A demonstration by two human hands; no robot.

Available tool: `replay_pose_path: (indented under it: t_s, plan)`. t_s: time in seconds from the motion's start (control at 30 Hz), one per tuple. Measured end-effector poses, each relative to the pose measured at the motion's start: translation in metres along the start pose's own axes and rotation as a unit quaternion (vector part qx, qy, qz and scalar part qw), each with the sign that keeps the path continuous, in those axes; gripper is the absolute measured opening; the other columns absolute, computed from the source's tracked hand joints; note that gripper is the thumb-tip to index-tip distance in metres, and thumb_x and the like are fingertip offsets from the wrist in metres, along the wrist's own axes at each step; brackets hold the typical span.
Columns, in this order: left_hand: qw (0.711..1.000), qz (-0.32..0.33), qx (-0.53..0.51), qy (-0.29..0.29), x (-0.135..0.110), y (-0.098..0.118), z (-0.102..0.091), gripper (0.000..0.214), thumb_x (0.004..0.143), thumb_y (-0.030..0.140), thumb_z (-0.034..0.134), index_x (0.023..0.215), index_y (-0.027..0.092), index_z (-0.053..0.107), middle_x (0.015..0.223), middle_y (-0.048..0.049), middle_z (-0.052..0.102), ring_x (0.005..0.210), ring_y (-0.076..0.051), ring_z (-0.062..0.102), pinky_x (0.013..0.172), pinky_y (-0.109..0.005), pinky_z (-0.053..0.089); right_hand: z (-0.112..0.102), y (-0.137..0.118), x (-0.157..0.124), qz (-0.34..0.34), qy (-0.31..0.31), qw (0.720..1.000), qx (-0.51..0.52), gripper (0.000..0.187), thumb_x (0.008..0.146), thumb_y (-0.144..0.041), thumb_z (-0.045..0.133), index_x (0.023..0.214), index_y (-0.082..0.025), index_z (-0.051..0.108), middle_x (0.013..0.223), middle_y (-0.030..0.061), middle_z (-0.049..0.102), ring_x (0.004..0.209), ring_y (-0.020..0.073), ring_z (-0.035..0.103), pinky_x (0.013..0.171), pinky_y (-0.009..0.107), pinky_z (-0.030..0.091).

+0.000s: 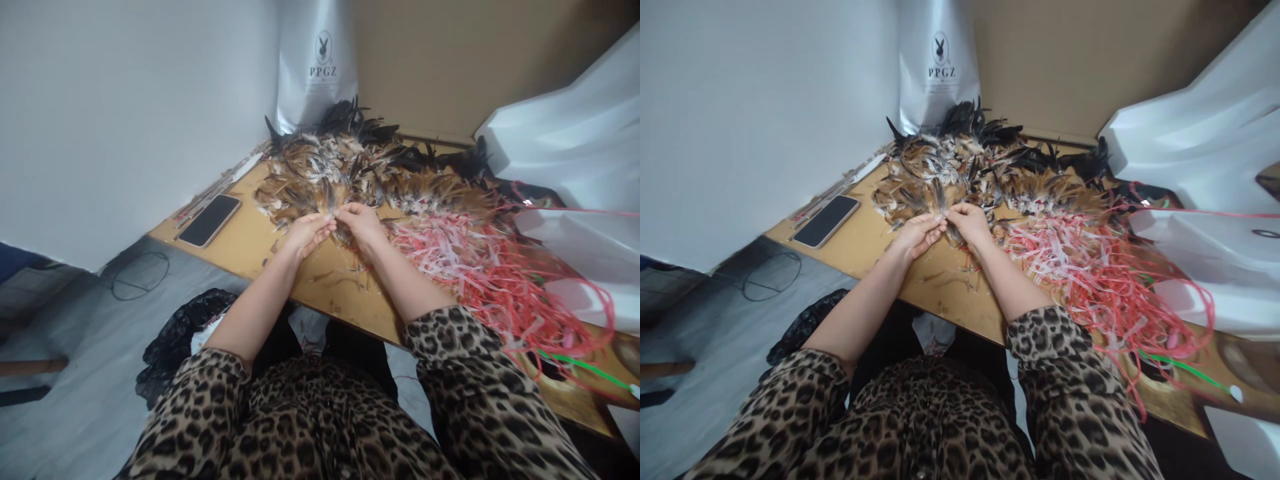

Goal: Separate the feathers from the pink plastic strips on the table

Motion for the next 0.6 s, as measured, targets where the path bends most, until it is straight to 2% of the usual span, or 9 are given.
replay_pose_path:
  t_s: [0.2, 0.4, 0.5, 0.6]
  plan:
    - [0.999, 0.005, 0.021, -0.026, 0.0, 0.0, 0.001, 0.005, 0.073, 0.012, 0.064, 0.075, 0.008, 0.063, 0.065, -0.004, 0.065, 0.055, -0.004, 0.059, 0.054, -0.011, 0.045, 0.001, 0.003, 0.002, -0.014, -0.001, 1.0, 0.026, 0.034, 0.05, -0.043, 0.071, 0.066, -0.016, 0.058, 0.06, -0.0031, 0.058, 0.055, 0.0081, 0.051, 0.056, 0.022, 0.042]
    - [1.0, 0.022, 0.016, 0.004, 0.0, 0.002, -0.002, 0.011, 0.068, 0.015, 0.069, 0.074, 0.008, 0.063, 0.063, -0.0033, 0.064, 0.052, -0.004, 0.058, 0.052, -0.012, 0.044, -0.001, 0.002, 0.003, 0.001, -0.004, 1.0, -0.005, 0.033, 0.056, -0.044, 0.067, 0.072, -0.016, 0.062, 0.061, -0.0014, 0.06, 0.054, 0.0091, 0.052, 0.054, 0.022, 0.042]
    - [0.998, 0.056, -0.012, 0.033, 0.003, 0.007, -0.007, 0.011, 0.069, 0.017, 0.069, 0.076, 0.01, 0.063, 0.063, -0.0021, 0.064, 0.052, -0.003, 0.056, 0.05, -0.011, 0.042, -0.01, -0.003, 0.006, -0.042, -0.005, 0.995, -0.094, 0.031, 0.061, -0.042, 0.062, 0.076, -0.014, 0.065, 0.062, 0.0, 0.062, 0.053, 0.0093, 0.05, 0.053, 0.022, 0.04]
    - [0.995, 0.078, -0.033, 0.058, 0.005, 0.011, -0.011, 0.008, 0.071, 0.017, 0.066, 0.076, 0.011, 0.063, 0.063, -0.001, 0.063, 0.051, -0.002, 0.055, 0.049, -0.01, 0.04, -0.015, -0.008, 0.007, -0.109, -0.032, 0.956, -0.272, 0.025, 0.066, -0.036, 0.058, 0.07, -0.013, 0.066, 0.063, 0.0018, 0.063, 0.056, 0.0106, 0.051, 0.056, 0.022, 0.04]
Point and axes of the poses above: each hand's wrist, its own x-axis towards the middle knuckle, its own z-axis out of the palm, y = z × x, the point moved 4 cm from there along x, towards the middle knuckle
